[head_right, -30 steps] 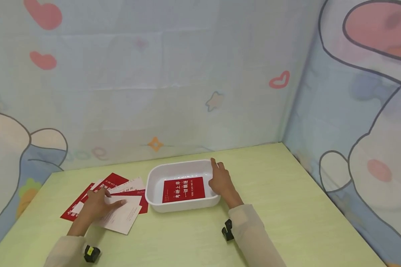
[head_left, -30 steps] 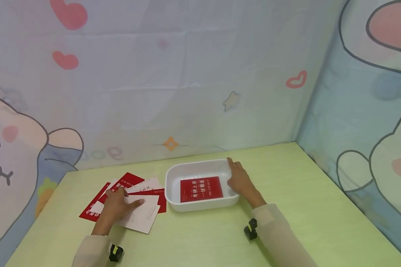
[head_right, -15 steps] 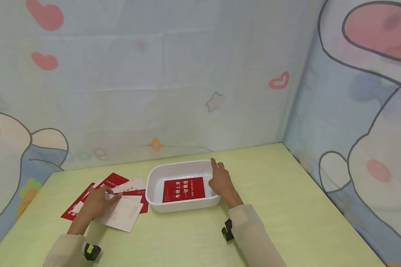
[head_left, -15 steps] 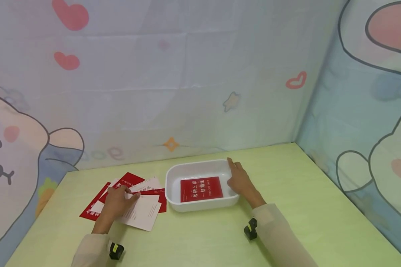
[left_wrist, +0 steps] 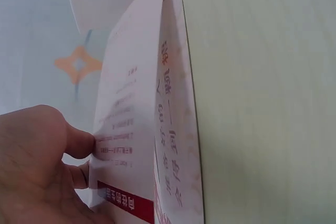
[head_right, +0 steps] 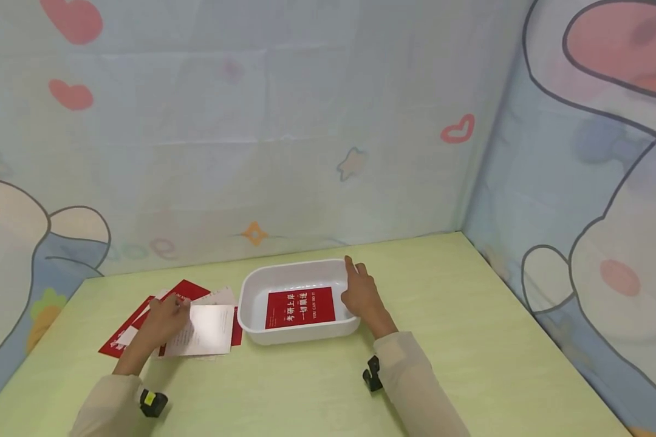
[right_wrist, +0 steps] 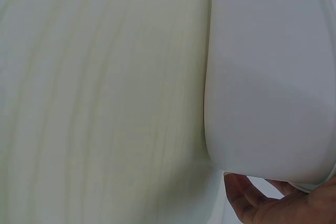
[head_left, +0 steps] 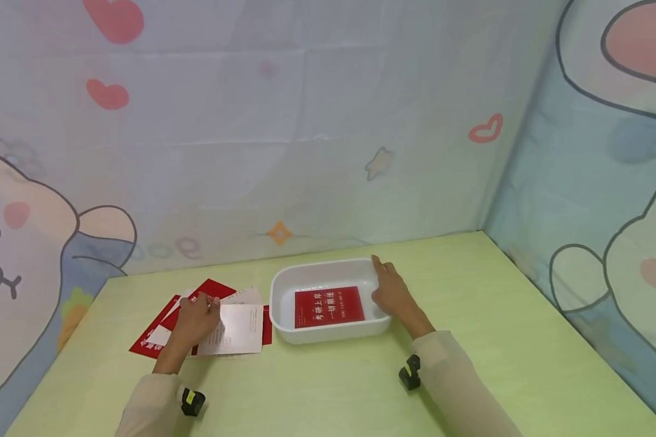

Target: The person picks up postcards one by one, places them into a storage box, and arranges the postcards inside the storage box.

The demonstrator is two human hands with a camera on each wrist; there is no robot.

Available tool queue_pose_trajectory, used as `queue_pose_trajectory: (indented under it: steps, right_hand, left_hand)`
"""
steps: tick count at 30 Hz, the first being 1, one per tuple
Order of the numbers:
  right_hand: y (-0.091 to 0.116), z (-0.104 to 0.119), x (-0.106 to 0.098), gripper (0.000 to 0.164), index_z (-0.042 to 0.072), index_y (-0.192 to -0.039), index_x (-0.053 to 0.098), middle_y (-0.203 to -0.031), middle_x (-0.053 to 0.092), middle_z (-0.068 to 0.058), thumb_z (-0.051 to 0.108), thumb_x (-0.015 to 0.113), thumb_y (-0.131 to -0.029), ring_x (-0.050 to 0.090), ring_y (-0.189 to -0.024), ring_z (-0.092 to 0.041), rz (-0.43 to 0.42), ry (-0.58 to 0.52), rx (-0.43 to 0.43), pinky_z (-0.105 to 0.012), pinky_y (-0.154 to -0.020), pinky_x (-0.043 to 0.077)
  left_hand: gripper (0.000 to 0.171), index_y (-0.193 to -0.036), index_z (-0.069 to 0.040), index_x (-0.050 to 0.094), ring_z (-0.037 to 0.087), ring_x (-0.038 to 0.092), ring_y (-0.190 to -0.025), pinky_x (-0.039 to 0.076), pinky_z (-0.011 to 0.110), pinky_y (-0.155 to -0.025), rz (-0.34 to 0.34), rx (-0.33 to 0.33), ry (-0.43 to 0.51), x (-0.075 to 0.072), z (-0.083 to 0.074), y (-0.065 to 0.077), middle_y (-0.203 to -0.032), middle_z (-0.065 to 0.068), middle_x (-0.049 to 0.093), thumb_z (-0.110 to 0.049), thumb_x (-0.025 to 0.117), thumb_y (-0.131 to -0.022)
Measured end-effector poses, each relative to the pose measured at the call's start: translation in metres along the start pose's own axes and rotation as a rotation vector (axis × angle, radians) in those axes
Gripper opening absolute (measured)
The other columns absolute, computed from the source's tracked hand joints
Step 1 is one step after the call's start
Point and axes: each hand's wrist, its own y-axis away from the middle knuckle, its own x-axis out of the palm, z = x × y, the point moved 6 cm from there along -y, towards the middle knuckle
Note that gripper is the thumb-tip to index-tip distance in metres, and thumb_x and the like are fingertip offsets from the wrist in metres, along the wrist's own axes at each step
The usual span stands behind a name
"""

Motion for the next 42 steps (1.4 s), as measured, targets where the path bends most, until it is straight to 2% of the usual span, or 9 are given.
queue_pose_trajectory:
  steps: [4, 9, 13, 17, 23, 30, 36, 42]
  right_hand:
    - [0.000, -0.002, -0.001, 0.078, -0.004, -0.146, 0.017, -0.134, 0.037, -0.032, -0.009, 0.050, -0.075, 0.049, -0.106, -0.040, 0.000, -0.005, 0.005, -0.051, -0.089, 0.045]
    - [0.000, -0.001, 0.000, 0.079, -0.003, -0.147, 0.016, -0.135, 0.036, -0.031, -0.009, 0.050, -0.075, 0.049, -0.107, -0.040, 0.003, -0.024, 0.016, -0.051, -0.089, 0.046]
    - [0.000, -0.001, -0.001, 0.078, -0.003, -0.147, 0.017, -0.136, 0.037, -0.031, -0.009, 0.050, -0.076, 0.049, -0.107, -0.040, 0.001, -0.019, 0.019, -0.051, -0.090, 0.046]
    - [0.000, 0.000, -0.002, 0.079, -0.002, -0.147, 0.016, -0.136, 0.037, -0.030, -0.009, 0.050, -0.077, 0.048, -0.108, -0.039, -0.003, -0.016, 0.024, -0.051, -0.090, 0.045]
    - [0.000, -0.002, -0.001, 0.079, -0.001, -0.147, 0.016, -0.137, 0.035, -0.030, -0.009, 0.050, -0.077, 0.048, -0.109, -0.040, 0.010, -0.017, 0.038, -0.051, -0.092, 0.044]
    - [0.000, -0.004, 0.002, 0.078, -0.002, -0.147, 0.018, -0.135, 0.037, -0.030, -0.009, 0.051, -0.076, 0.049, -0.108, -0.040, 0.007, -0.010, 0.036, -0.051, -0.090, 0.045]
    - [-0.001, -0.004, 0.001, 0.077, -0.002, -0.147, 0.019, -0.135, 0.037, -0.030, -0.009, 0.050, -0.077, 0.049, -0.106, -0.039, 0.002, -0.002, 0.029, -0.051, -0.090, 0.045]
    - [-0.001, -0.005, 0.003, 0.079, -0.001, -0.148, 0.017, -0.136, 0.037, -0.030, -0.008, 0.050, -0.077, 0.049, -0.106, -0.038, 0.012, -0.003, 0.035, -0.050, -0.089, 0.046]
  left_hand:
    - [0.040, -0.111, 0.013, 0.043, 0.042, 0.039, -0.096, 0.043, 0.058, -0.078, 0.023, -0.007, 0.049, 0.005, -0.002, -0.002, -0.107, 0.032, 0.038, -0.023, 0.032, -0.100]
    - [0.039, -0.108, 0.010, 0.042, 0.040, 0.043, -0.092, 0.042, 0.053, -0.076, 0.044, -0.021, 0.087, 0.008, -0.001, -0.002, -0.108, 0.030, 0.032, -0.026, 0.026, -0.101]
    - [0.044, -0.116, 0.012, 0.039, 0.041, 0.044, -0.093, 0.043, 0.056, -0.079, 0.060, -0.041, 0.095, 0.008, -0.001, -0.001, -0.111, 0.031, 0.030, -0.026, 0.023, -0.101]
    - [0.050, -0.125, 0.013, 0.036, 0.043, 0.040, -0.100, 0.040, 0.061, -0.086, 0.071, -0.059, 0.096, 0.007, -0.002, -0.003, -0.114, 0.032, 0.032, -0.028, 0.021, -0.101]
    - [0.049, -0.122, 0.014, 0.040, 0.040, 0.036, -0.102, 0.039, 0.060, -0.087, 0.047, -0.037, 0.110, 0.004, -0.009, -0.006, -0.112, 0.031, 0.040, -0.026, 0.023, -0.101]
    - [0.048, -0.123, 0.015, 0.041, 0.040, 0.039, -0.105, 0.036, 0.061, -0.091, 0.030, -0.013, 0.144, 0.004, -0.018, -0.005, -0.120, 0.031, 0.043, -0.026, 0.026, -0.101]
    - [0.047, -0.112, 0.012, 0.045, 0.037, 0.042, -0.095, 0.039, 0.051, -0.077, 0.009, 0.020, 0.149, 0.001, -0.027, -0.007, -0.104, 0.027, 0.047, -0.028, 0.022, -0.102]
    - [0.047, -0.106, 0.011, 0.045, 0.034, 0.046, -0.084, 0.041, 0.044, -0.071, -0.004, 0.052, 0.159, 0.000, -0.037, -0.008, -0.093, 0.024, 0.049, -0.029, 0.020, -0.103]
